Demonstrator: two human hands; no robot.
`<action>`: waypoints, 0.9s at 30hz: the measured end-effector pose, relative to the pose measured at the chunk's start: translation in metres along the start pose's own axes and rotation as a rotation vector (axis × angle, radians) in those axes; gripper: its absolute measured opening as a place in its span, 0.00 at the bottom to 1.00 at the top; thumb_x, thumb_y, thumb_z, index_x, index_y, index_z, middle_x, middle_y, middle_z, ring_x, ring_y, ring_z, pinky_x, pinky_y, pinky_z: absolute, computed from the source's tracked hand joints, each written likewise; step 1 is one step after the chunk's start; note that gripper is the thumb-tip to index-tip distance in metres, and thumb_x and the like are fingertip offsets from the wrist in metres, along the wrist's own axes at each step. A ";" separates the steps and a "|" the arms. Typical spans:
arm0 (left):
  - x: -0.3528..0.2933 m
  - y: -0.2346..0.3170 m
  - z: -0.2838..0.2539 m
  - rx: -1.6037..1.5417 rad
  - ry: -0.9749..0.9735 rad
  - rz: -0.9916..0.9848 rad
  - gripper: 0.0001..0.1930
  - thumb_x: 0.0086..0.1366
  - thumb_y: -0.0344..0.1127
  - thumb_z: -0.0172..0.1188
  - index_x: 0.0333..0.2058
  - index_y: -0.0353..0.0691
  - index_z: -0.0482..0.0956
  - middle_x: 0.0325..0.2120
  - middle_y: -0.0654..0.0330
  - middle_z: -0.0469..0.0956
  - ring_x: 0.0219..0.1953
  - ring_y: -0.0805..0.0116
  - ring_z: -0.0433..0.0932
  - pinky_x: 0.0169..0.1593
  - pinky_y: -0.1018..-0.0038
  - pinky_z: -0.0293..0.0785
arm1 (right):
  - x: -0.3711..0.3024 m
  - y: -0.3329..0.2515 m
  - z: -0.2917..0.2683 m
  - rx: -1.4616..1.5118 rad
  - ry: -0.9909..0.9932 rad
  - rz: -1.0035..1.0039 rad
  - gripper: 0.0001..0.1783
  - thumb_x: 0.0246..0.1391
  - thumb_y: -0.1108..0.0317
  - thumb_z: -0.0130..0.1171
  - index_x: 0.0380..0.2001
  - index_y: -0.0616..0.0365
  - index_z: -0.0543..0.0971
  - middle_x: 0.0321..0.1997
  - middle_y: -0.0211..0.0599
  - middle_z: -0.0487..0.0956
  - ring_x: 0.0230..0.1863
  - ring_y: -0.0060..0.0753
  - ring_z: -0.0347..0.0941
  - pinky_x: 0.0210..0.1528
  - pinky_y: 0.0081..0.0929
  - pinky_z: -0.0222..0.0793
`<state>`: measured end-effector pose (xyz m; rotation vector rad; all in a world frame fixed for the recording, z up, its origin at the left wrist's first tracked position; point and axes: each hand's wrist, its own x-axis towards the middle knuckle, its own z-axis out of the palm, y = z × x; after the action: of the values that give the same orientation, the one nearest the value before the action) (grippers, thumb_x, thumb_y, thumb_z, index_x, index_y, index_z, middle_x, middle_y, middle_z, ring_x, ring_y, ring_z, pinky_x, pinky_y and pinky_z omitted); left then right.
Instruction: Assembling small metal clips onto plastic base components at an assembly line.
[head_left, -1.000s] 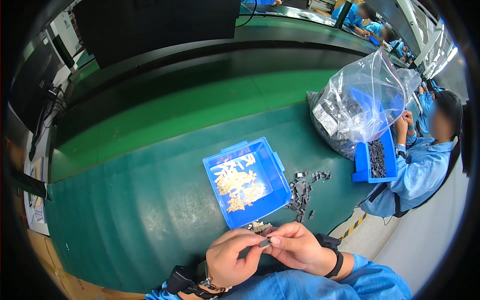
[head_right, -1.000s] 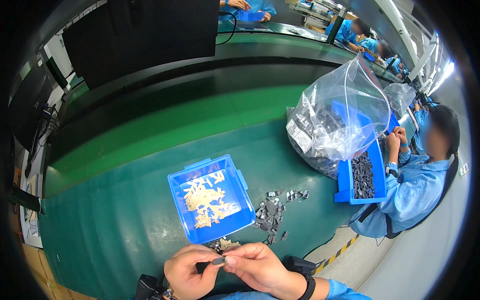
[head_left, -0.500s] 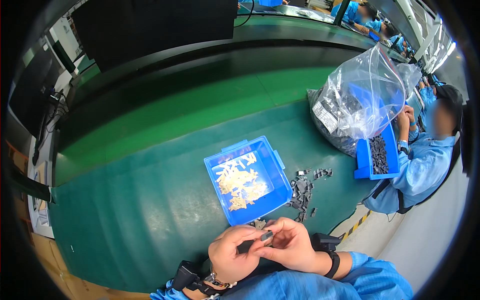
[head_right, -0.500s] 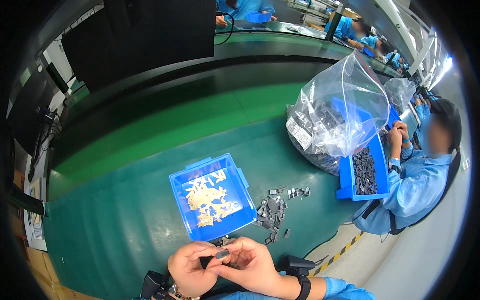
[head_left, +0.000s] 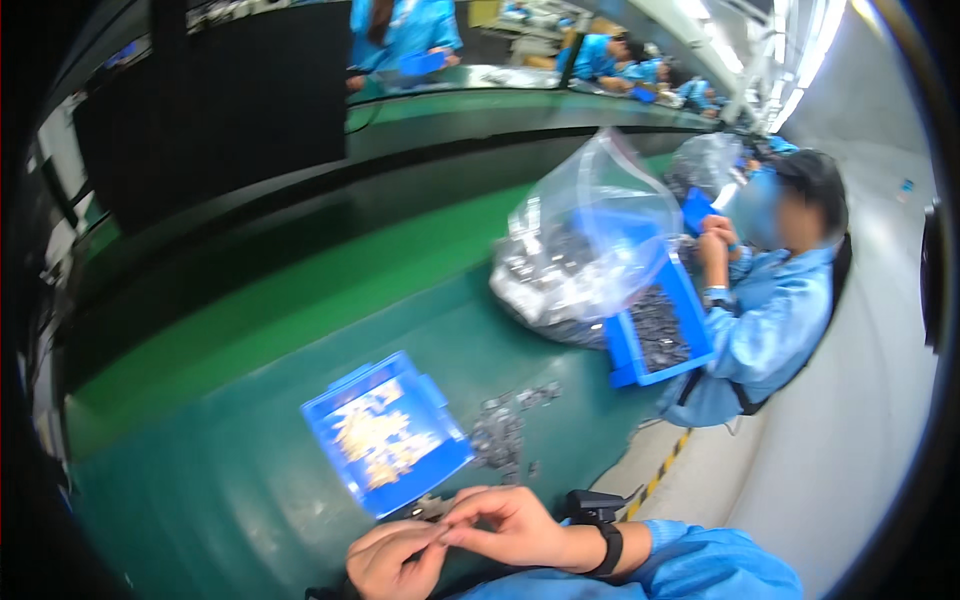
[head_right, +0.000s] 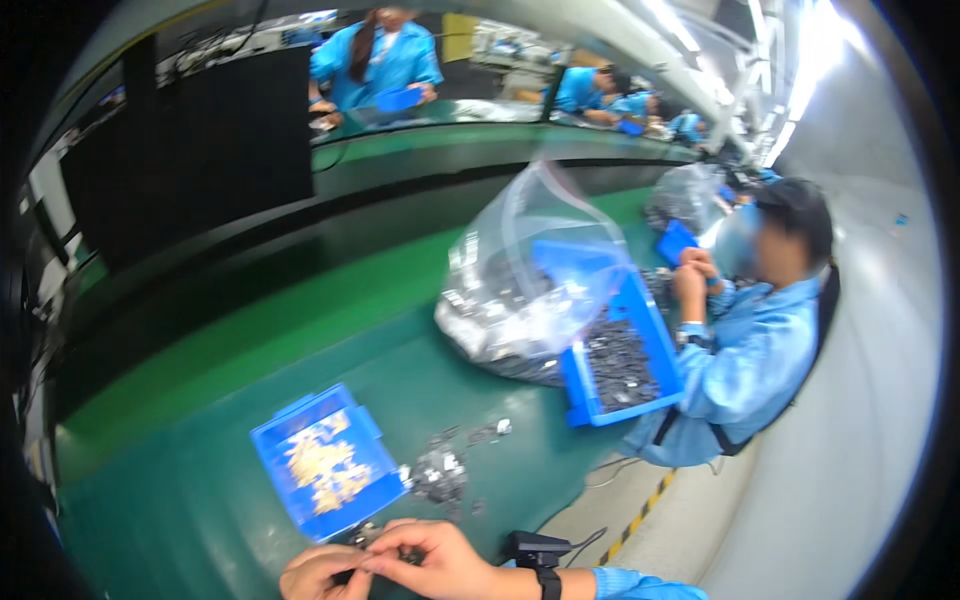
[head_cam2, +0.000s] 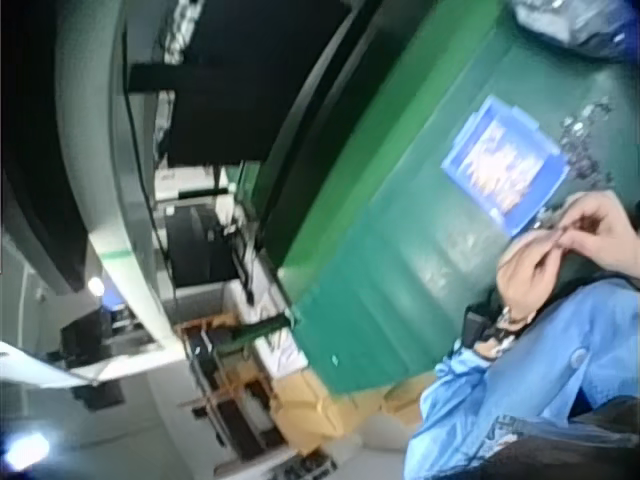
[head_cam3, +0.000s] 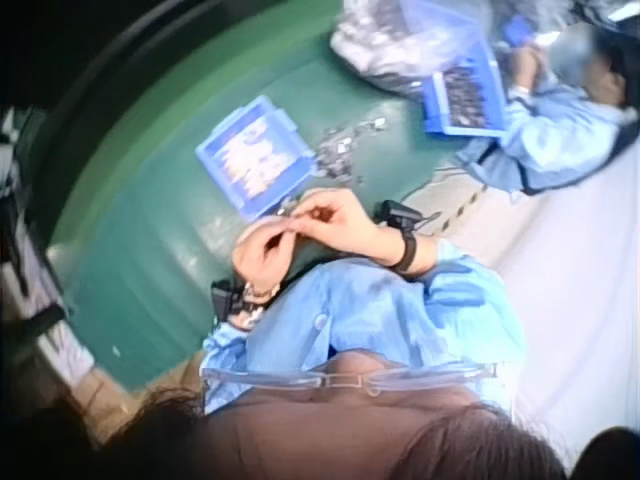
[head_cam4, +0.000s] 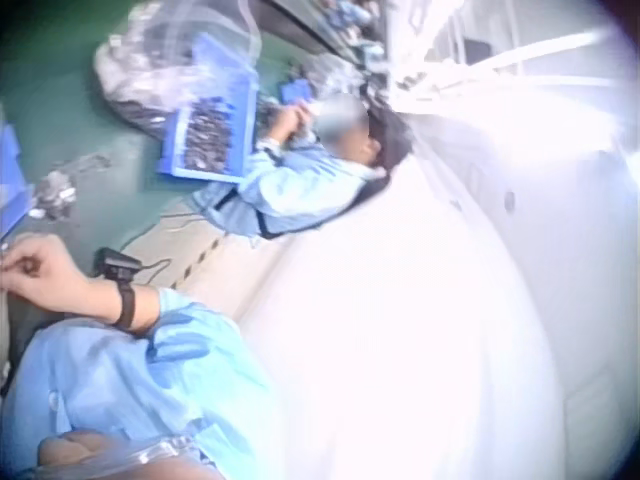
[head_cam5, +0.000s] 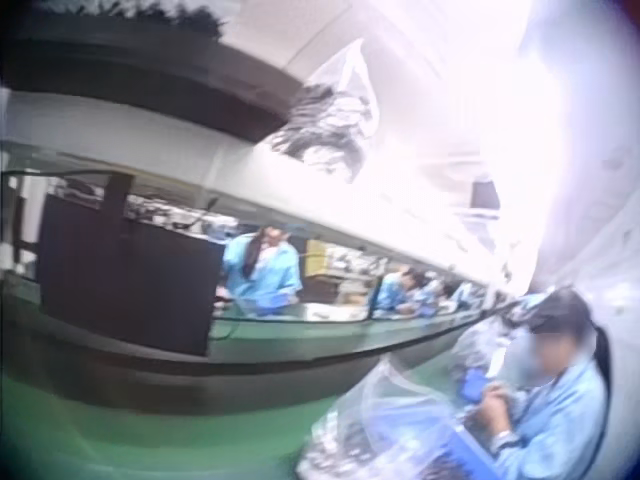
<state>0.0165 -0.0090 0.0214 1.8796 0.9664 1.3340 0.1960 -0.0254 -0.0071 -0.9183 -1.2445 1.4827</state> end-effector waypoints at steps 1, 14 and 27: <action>0.002 0.001 0.000 0.029 0.002 0.029 0.09 0.51 0.20 0.68 0.32 0.33 0.80 0.29 0.52 0.81 0.33 0.59 0.82 0.40 0.70 0.78 | 0.000 -0.006 -0.005 -0.120 -0.023 -0.043 0.09 0.53 0.79 0.63 0.39 0.65 0.79 0.38 0.41 0.80 0.41 0.31 0.76 0.43 0.26 0.72; 0.007 0.007 0.003 0.175 0.148 0.153 0.07 0.51 0.18 0.66 0.29 0.32 0.78 0.25 0.51 0.78 0.29 0.53 0.77 0.35 0.65 0.75 | -0.008 -0.121 -0.173 -1.281 1.062 -0.511 0.08 0.47 0.77 0.64 0.34 0.61 0.81 0.37 0.42 0.82 0.35 0.38 0.78 0.36 0.26 0.72; -0.022 -0.025 -0.012 0.087 0.256 -0.026 0.07 0.58 0.17 0.59 0.36 0.30 0.74 0.37 0.52 0.75 0.37 0.63 0.75 0.40 0.73 0.73 | 0.018 -0.218 -0.041 0.192 -0.566 -0.677 0.06 0.55 0.74 0.57 0.25 0.64 0.76 0.31 0.54 0.78 0.34 0.52 0.78 0.34 0.46 0.78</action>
<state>-0.0045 -0.0132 -0.0068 1.7813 1.1893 1.5668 0.2737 0.0071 0.1991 0.0931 -1.5704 1.2923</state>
